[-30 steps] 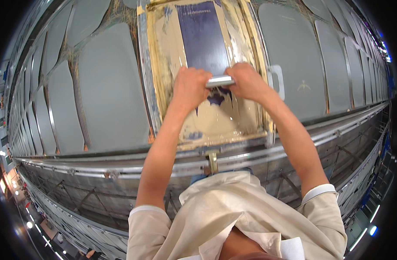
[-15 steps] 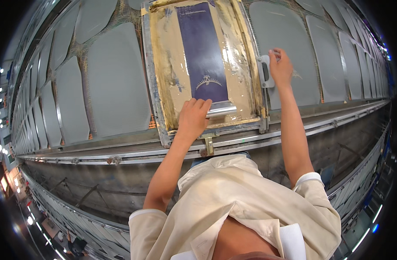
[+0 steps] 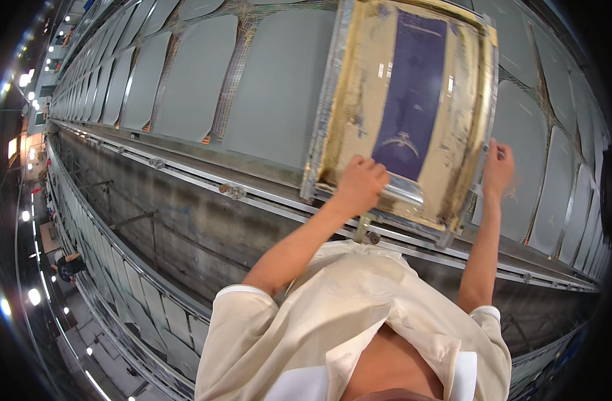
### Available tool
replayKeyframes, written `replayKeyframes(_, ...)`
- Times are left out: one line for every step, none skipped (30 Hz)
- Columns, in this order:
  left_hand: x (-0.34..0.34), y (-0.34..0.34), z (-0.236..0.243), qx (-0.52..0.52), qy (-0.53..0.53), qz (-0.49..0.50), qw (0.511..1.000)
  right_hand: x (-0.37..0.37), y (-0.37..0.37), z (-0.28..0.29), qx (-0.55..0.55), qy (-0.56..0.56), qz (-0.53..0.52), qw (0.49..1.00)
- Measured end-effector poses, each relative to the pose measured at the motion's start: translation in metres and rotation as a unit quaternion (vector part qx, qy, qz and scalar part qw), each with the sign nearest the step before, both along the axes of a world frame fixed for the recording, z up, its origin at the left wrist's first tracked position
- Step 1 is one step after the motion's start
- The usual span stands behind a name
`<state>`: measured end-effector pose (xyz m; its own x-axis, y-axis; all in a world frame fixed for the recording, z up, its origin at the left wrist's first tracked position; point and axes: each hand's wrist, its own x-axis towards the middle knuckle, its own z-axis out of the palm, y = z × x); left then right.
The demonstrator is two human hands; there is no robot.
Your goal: The person pours a beige paste into a screen printing frame and uses a squeegee to spread the paste evenly across the mesh. They repeatedly pull the squeegee across the screen to coat the stencil area.
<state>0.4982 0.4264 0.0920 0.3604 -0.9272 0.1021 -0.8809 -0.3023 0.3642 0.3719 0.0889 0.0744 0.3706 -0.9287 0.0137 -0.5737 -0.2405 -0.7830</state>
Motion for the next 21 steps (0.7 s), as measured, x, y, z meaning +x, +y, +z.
replayKeyframes(0.023,0.018,0.003,0.000,0.003,0.003,1.000,0.019,0.020,-0.004,-0.012,-0.035,-0.002,0.999)
replayKeyframes(0.052,0.039,0.000,0.000,0.008,0.007,1.000,0.043,0.041,-0.013,-0.042,-0.035,0.014,0.998)
replayKeyframes(0.088,0.071,-0.007,-0.004,0.000,0.001,1.000,0.075,0.072,-0.029,-0.070,-0.034,0.027,0.997)
replayKeyframes(0.115,0.099,-0.008,-0.007,-0.010,0.001,1.000,0.102,0.099,-0.040,-0.040,-0.038,0.030,0.998)
replayKeyframes(0.139,0.126,-0.009,-0.020,-0.009,0.003,1.000,0.126,0.125,-0.049,-0.011,-0.042,0.029,0.999)
replayKeyframes(0.158,0.152,-0.008,-0.030,-0.005,0.007,1.000,0.150,0.151,-0.056,-0.018,-0.059,0.030,0.998)
replayKeyframes(0.171,0.174,-0.006,-0.039,-0.018,0.010,0.999,0.171,0.171,-0.060,-0.027,-0.075,0.027,0.996)
replayKeyframes(0.181,0.196,-0.002,-0.047,-0.029,0.012,0.998,0.189,0.189,-0.058,-0.019,-0.083,0.023,0.996)
replayKeyframes(0.189,0.216,0.000,-0.055,-0.039,0.015,0.998,0.203,0.207,-0.055,-0.011,-0.089,0.019,0.996)
replayKeyframes(0.185,0.226,0.002,-0.046,-0.035,0.008,0.998,0.204,0.213,-0.055,0.001,-0.095,0.017,0.995)
replayKeyframes(0.181,0.235,0.003,-0.038,-0.032,0.001,0.999,0.204,0.213,-0.056,0.000,-0.085,0.016,0.996)
replayKeyframes(0.182,0.245,0.004,-0.032,-0.030,-0.006,0.999,0.211,0.215,-0.055,-0.003,-0.076,0.016,0.997)
replayKeyframes(0.180,0.255,0.001,-0.029,-0.035,-0.011,0.999,0.215,0.217,-0.055,-0.005,-0.066,0.016,0.998)
replayKeyframes(0.178,0.263,-0.004,-0.026,-0.041,-0.017,0.999,0.217,0.222,-0.055,-0.008,-0.067,0.012,0.998)
replayKeyframes(0.173,0.268,-0.008,-0.025,-0.048,-0.021,0.998,0.219,0.225,-0.054,-0.013,-0.067,0.012,0.998)
replayKeyframes(0.170,0.267,-0.010,-0.037,-0.038,-0.009,0.999,0.220,0.225,-0.053,-0.018,-0.068,0.011,0.997)
replayKeyframes(0.168,0.266,-0.013,-0.039,-0.043,-0.013,0.998,0.218,0.222,-0.055,-0.021,-0.065,0.006,0.998)
replayKeyframes(0.171,0.268,-0.016,-0.042,-0.046,-0.015,0.998,0.221,0.224,-0.056,-0.023,-0.061,0.002,0.998)
replayKeyframes(0.176,0.269,-0.021,-0.044,-0.050,-0.017,0.998,0.224,0.224,-0.058,-0.025,-0.058,-0.002,0.998)
replayKeyframes(0.182,0.269,-0.027,-0.047,-0.054,-0.024,0.997,0.226,0.223,-0.059,-0.030,-0.048,-0.003,0.998)
replayKeyframes(0.185,0.267,-0.029,-0.050,-0.056,-0.029,0.997,0.225,0.227,-0.059,-0.031,-0.036,-0.002,0.999)
